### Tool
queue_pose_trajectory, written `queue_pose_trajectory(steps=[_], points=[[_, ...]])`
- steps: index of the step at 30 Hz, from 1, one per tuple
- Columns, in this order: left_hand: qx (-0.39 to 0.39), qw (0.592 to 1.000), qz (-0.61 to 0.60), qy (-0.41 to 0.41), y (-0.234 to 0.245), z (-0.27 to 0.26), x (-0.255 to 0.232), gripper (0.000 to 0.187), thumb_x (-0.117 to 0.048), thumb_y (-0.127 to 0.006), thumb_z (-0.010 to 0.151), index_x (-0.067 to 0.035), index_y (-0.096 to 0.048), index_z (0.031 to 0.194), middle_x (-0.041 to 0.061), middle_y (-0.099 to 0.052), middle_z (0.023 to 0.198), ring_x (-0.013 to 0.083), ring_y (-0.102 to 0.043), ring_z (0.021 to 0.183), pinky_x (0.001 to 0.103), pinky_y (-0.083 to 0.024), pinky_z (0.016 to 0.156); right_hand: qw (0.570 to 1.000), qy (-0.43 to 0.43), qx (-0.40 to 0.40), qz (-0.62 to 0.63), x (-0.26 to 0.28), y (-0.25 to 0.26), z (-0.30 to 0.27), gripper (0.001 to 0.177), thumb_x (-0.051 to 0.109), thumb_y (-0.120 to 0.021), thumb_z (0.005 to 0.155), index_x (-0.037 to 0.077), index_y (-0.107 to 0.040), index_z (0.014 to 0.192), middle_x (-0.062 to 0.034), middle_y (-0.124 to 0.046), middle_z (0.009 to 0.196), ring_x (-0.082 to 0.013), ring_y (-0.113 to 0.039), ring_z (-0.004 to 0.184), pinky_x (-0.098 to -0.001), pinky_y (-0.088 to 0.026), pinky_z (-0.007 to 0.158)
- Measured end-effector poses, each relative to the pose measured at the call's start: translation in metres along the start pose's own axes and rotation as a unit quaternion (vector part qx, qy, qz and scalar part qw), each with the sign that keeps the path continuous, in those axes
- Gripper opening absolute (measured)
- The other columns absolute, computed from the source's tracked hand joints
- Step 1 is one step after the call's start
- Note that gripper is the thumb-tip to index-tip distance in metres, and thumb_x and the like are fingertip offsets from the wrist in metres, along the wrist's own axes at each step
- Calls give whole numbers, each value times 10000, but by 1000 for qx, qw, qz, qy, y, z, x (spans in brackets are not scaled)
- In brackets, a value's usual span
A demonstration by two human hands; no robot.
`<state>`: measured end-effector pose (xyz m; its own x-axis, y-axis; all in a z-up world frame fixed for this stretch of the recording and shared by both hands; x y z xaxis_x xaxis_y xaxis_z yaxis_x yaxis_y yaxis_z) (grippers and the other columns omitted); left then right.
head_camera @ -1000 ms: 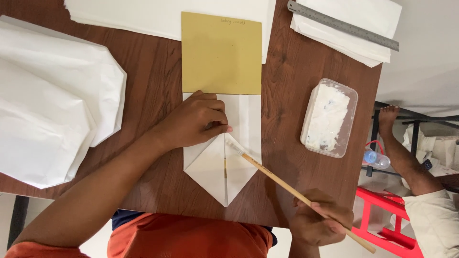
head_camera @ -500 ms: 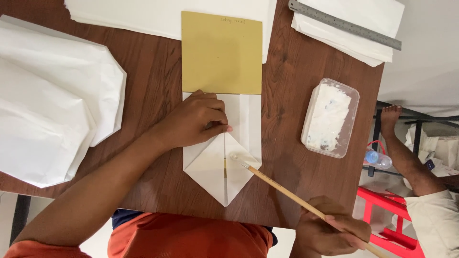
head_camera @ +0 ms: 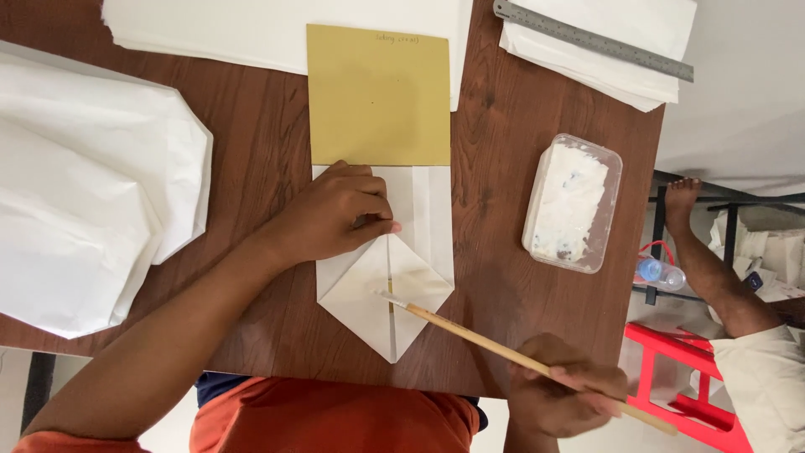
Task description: Applying glue to the edges of white sheets with a brush and folding them into a specific shape using a template.
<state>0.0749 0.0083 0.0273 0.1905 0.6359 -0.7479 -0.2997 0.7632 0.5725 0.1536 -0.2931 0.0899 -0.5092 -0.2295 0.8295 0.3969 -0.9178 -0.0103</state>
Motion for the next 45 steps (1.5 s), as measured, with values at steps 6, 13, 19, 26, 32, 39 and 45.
queue_pose_trajectory(steps=[6, 13, 19, 26, 32, 39, 45], points=[[-1, 1000, 15, -5, 1, 0, 0, 294, -258, -715, 995, -147, -668, 726, -59, -516, 696, 166, -497, 699, 331, -365, 761, 999, 42, -14, 3, -14, -2, 0, 433, 471, -422, 1125, 117, -464, 878, -84, -403, 539, -207, -430, 387, -335, -435, 355], [-3, 1000, -1, 2, 1, -1, 0, 257, -255, -732, 979, -150, -707, 746, -77, -530, 682, 149, -491, 686, 335, -380, 765, 997, 2, 26, 73, -20, 1, -8, 390, 407, -489, 1103, 104, -538, 862, -82, -461, 557, -232, -490, 409, -347, -463, 343], [1, 1000, -2, 3, 1, 0, 1, 256, -254, -725, 982, -145, -705, 751, -75, -540, 698, 150, -509, 709, 331, -381, 799, 998, 35, -21, -57, -4, -13, -13, 445, 531, -336, 1133, 138, -388, 930, -83, -395, 554, -193, -391, 384, -320, -423, 360], [-2, 1000, -5, 12, 0, 0, 3, 257, -221, -714, 990, -109, -680, 762, -43, -539, 690, 179, -531, 686, 342, -389, 765, 999, 39, -12, 10, -21, -1, -14, 406, 454, -492, 1110, 100, -544, 917, -110, -476, 562, -235, -508, 391, -348, -463, 331], [7, 1000, 1, 21, -1, -2, 5, 335, -231, -642, 1032, -90, -614, 729, -26, -527, 700, 195, -516, 697, 355, -390, 779, 998, 40, -48, -19, -21, 3, -10, 439, 476, -504, 1100, 100, -503, 874, -121, -453, 547, -229, -486, 387, -352, -452, 335], [6, 1000, -12, 24, 4, 0, -1, 400, -272, -544, 1071, -94, -656, 731, -31, -538, 682, 182, -543, 696, 353, -410, 806, 988, 105, -66, -89, -2, 0, -8, 411, 477, -338, 1146, 107, -392, 975, -146, -422, 597, -271, -444, 373, -372, -394, 335], [4, 1000, 3, 3, 4, 1, -5, 327, -297, -702, 984, -151, -689, 691, -75, -545, 673, 157, -509, 685, 346, -387, 779, 995, 68, -59, -49, -27, 26, -19, 415, 469, -398, 1132, 107, -440, 933, -119, -437, 609, -285, -484, 393, -394, -453, 344]])
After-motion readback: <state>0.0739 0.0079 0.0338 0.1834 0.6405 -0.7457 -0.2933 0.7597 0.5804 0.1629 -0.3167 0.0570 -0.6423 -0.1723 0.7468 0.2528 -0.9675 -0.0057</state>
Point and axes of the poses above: each hand's wrist, its own z-axis towards the middle knuckle, its own y-axis out of the back of the hand, x = y × z, the point moved 8 cm from there along z, towards the middle knuckle
